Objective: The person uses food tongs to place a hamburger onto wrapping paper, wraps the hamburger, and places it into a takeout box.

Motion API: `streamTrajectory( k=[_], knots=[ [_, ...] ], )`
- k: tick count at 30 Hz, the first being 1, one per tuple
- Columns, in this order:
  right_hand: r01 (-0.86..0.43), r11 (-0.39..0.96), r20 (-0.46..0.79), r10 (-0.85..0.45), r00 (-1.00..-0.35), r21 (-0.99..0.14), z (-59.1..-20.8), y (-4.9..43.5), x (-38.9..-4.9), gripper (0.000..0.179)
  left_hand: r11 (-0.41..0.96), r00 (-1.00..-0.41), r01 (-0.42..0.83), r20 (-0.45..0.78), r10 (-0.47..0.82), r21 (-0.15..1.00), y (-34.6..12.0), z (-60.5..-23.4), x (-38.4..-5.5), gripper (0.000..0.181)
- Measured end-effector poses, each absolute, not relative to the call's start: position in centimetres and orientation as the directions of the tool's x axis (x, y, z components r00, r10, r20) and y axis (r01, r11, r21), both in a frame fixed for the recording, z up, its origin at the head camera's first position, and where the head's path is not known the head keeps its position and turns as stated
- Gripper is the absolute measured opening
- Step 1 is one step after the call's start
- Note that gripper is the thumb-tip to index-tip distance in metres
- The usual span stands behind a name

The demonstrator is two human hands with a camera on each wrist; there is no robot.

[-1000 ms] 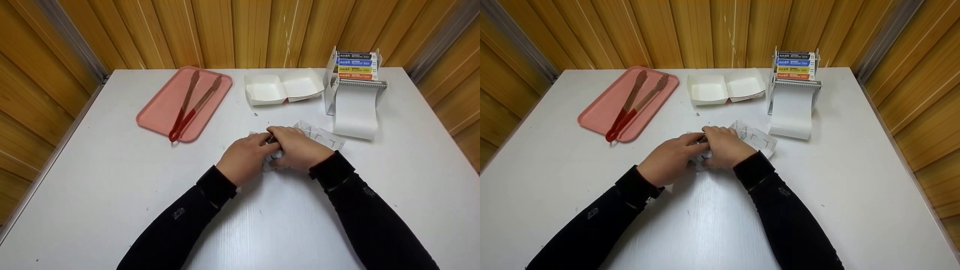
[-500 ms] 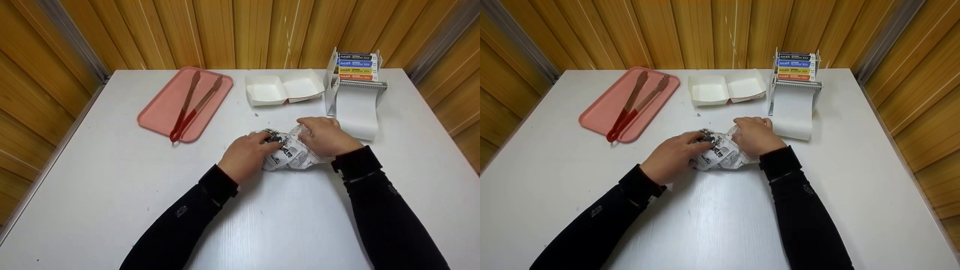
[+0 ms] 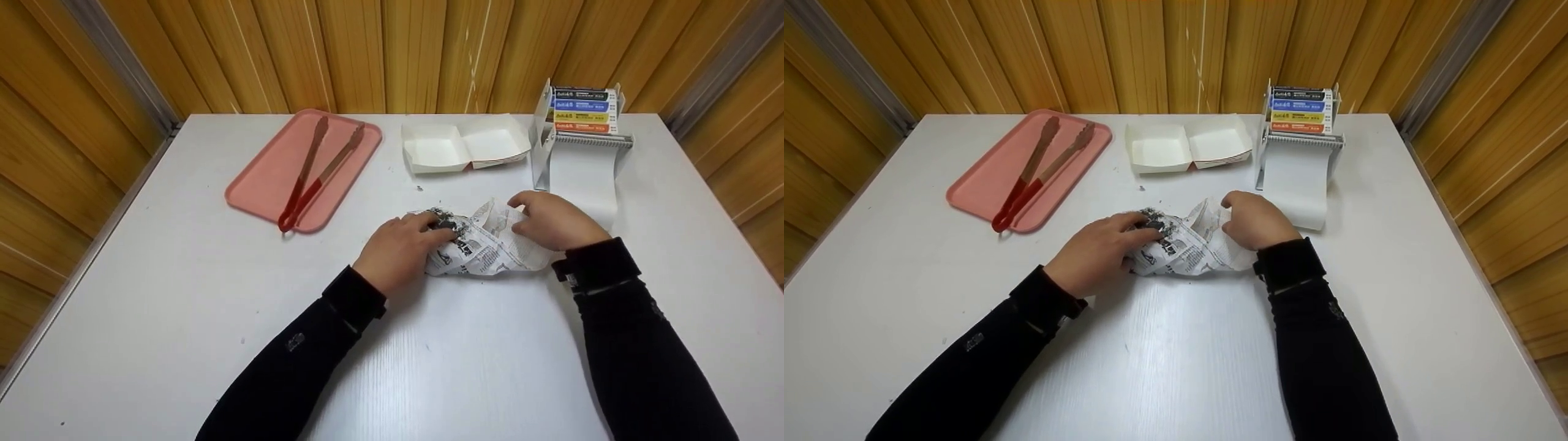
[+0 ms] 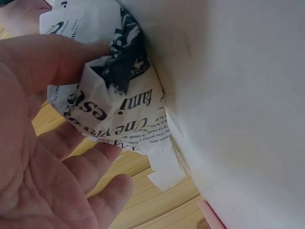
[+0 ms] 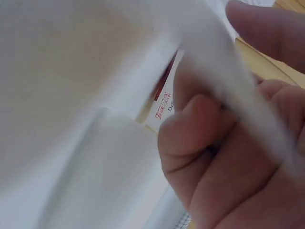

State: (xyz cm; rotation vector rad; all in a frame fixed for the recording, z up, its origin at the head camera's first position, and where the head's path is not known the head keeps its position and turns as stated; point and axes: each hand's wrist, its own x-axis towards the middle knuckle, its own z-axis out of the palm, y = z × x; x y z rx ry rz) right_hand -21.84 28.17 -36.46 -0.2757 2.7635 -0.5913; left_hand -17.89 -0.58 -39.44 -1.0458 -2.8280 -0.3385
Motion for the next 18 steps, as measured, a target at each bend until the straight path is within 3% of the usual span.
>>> streamTrajectory(
  k=[5,7,9,12,14,18],
  knots=[
    [-0.076,0.84,-0.256,-0.248,-0.934,-0.538,-36.1,29.1,-21.9,0.047,0.755,-0.775,0.632,0.14,0.616,0.175,-0.6,-39.4,-17.8,0.057],
    [-0.029,0.775,-0.256,-0.243,-0.936,-0.631,-36.1,29.2,-21.8,0.046,0.763,-0.783,0.622,0.121,0.61,0.175,-0.5,-39.4,-17.7,0.058],
    [0.045,0.639,-0.263,-0.251,-0.932,-0.768,-36.3,29.2,-21.7,0.045,0.767,-0.786,0.618,0.107,0.609,0.17,-0.5,-39.3,-17.7,0.059],
    [0.192,0.33,-0.289,-0.274,-0.917,-0.924,-36.9,29.0,-21.4,0.043,0.77,-0.787,0.616,0.099,0.609,0.164,-0.4,-39.3,-17.6,0.06],
    [0.275,0.191,-0.324,-0.309,-0.894,-0.942,-37.3,28.9,-21.1,0.049,0.771,-0.787,0.616,0.097,0.609,0.163,-0.3,-39.2,-17.5,0.059],
    [0.317,0.236,-0.387,-0.373,-0.843,-0.919,-37.7,29.5,-20.6,0.071,0.772,-0.788,0.616,0.104,0.607,0.157,-0.3,-39.3,-17.4,0.058]
  ],
)
